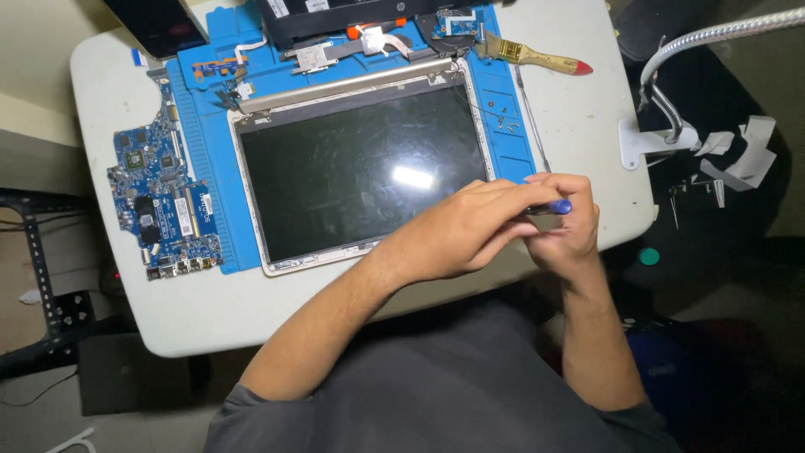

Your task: Disassembling a laptop screen assembly by prying off the bezel and unscrewing the LCD panel.

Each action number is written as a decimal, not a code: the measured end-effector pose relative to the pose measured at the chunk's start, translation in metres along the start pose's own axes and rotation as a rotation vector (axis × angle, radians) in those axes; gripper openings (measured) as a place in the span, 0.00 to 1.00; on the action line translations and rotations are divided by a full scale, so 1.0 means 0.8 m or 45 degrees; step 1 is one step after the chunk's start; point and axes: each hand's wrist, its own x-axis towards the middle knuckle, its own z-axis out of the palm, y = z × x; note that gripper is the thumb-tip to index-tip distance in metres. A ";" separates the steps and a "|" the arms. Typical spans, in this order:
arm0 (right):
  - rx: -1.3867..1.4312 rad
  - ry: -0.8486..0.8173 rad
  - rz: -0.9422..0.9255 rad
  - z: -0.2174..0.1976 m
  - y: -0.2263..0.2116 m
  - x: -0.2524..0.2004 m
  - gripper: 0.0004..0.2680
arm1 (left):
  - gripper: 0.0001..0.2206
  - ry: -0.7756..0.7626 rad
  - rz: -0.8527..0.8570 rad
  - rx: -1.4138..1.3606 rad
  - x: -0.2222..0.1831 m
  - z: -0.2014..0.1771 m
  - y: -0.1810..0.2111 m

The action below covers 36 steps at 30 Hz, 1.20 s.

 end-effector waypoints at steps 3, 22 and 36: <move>-0.023 -0.064 -0.109 -0.002 -0.017 0.017 0.14 | 0.23 0.012 0.035 0.056 -0.009 0.004 -0.015; 0.000 -0.089 -0.137 0.005 -0.001 0.008 0.16 | 0.08 0.343 -0.001 0.330 -0.001 0.020 -0.041; 0.142 -0.264 -0.165 0.003 -0.026 0.024 0.15 | 0.07 0.091 -0.055 0.077 -0.001 -0.016 -0.012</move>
